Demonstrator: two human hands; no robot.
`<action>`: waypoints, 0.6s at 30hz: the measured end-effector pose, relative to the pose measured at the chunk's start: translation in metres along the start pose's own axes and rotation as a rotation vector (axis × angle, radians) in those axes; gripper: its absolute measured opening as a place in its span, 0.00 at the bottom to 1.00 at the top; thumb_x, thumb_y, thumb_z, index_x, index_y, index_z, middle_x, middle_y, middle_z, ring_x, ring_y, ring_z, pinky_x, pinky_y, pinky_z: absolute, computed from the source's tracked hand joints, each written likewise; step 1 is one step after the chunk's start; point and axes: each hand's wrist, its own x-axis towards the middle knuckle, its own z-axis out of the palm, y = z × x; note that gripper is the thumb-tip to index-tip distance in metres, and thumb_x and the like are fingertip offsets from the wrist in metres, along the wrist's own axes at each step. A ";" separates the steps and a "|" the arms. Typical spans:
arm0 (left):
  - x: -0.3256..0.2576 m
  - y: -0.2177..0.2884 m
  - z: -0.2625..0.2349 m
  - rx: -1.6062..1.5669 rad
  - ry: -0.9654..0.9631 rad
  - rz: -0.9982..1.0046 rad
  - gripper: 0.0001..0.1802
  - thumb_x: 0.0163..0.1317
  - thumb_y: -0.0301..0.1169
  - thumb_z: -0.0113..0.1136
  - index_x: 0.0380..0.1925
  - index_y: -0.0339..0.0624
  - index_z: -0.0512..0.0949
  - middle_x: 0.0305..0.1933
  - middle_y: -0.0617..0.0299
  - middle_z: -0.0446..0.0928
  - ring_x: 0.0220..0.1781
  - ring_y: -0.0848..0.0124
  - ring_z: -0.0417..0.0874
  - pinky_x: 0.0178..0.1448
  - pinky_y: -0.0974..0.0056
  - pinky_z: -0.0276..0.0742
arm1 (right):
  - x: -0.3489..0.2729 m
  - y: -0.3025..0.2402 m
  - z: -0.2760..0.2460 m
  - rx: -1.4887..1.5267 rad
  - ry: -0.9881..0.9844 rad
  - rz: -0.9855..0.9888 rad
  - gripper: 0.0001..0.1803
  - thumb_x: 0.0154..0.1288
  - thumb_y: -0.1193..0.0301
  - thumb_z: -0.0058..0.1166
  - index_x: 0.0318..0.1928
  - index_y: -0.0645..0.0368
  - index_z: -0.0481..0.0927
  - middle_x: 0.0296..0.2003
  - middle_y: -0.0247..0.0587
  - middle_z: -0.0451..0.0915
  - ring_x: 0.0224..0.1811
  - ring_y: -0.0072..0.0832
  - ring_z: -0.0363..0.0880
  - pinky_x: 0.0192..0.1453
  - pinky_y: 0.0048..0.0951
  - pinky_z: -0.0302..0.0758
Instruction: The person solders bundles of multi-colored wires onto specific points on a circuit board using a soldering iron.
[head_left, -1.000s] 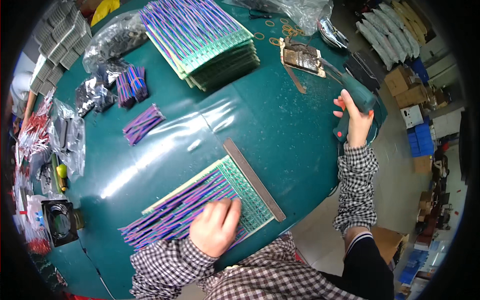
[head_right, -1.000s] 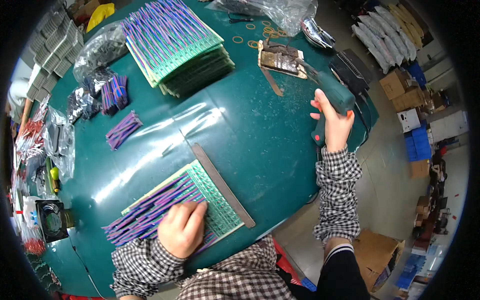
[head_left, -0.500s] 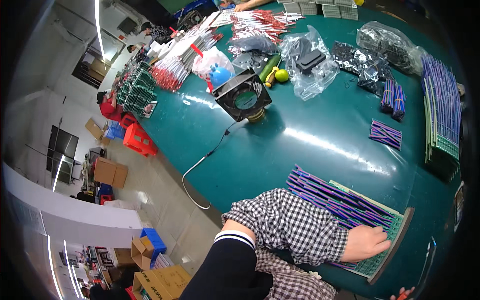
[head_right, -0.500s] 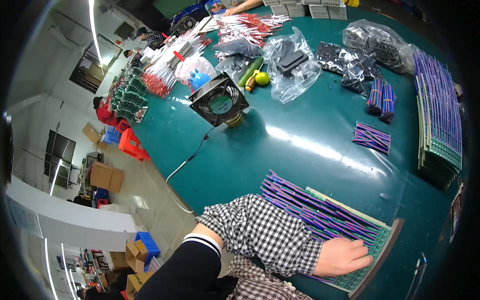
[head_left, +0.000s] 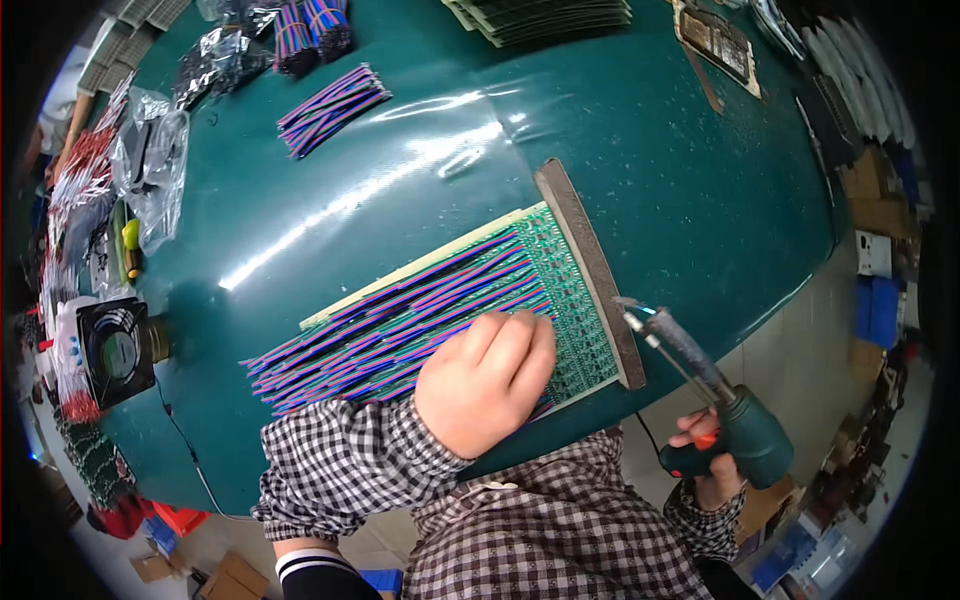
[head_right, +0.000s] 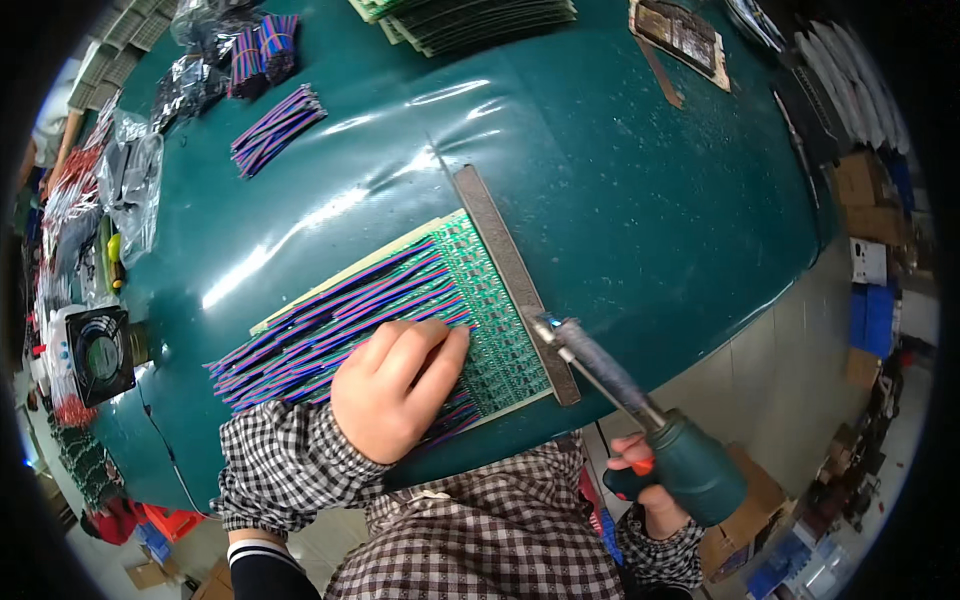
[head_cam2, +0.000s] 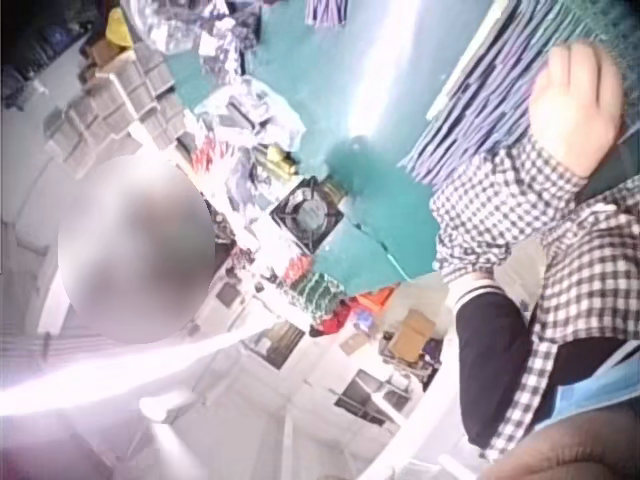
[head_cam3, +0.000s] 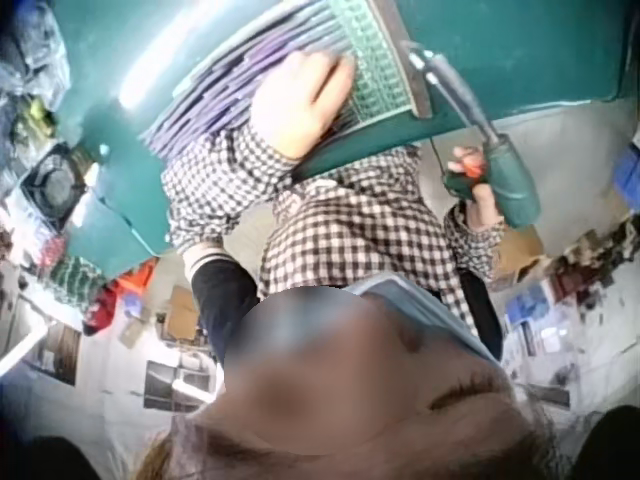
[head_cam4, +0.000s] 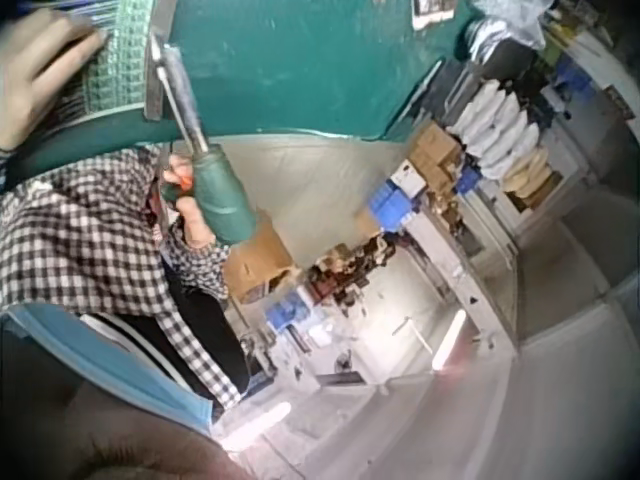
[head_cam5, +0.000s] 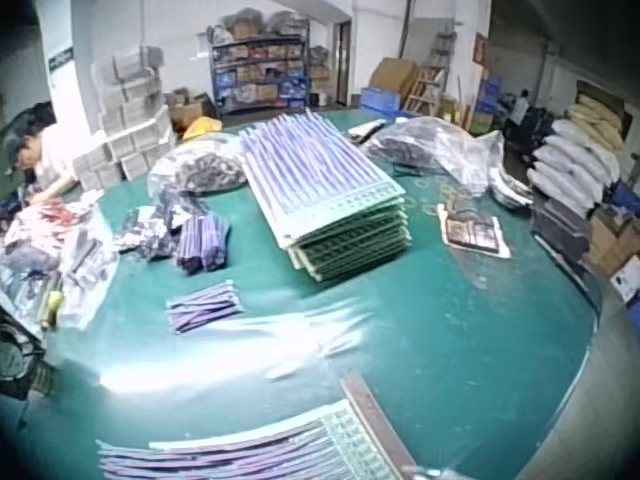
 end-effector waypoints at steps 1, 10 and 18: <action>-0.001 0.000 0.001 -0.003 0.005 -0.010 0.22 0.55 0.27 0.62 0.51 0.34 0.84 0.47 0.57 0.81 0.44 0.64 0.84 0.45 0.62 0.84 | 0.001 -0.003 0.009 -0.034 0.056 0.057 0.35 0.64 0.45 0.73 0.50 0.69 0.85 0.47 0.53 0.87 0.50 0.36 0.89 0.47 0.33 0.86; -0.001 -0.001 -0.001 0.019 -0.022 -0.001 0.22 0.55 0.29 0.64 0.50 0.32 0.84 0.48 0.55 0.80 0.47 0.64 0.84 0.46 0.64 0.83 | 0.015 -0.010 0.018 -0.431 -0.047 0.032 0.27 0.59 0.44 0.75 0.42 0.56 0.91 0.39 0.35 0.92 0.42 0.31 0.90 0.51 0.35 0.81; -0.002 -0.002 0.002 0.030 -0.003 0.018 0.21 0.55 0.29 0.65 0.50 0.32 0.84 0.48 0.56 0.80 0.47 0.65 0.83 0.46 0.65 0.82 | 0.021 -0.013 0.028 -0.447 -0.045 0.035 0.26 0.58 0.46 0.76 0.43 0.56 0.91 0.39 0.34 0.92 0.42 0.33 0.90 0.51 0.35 0.81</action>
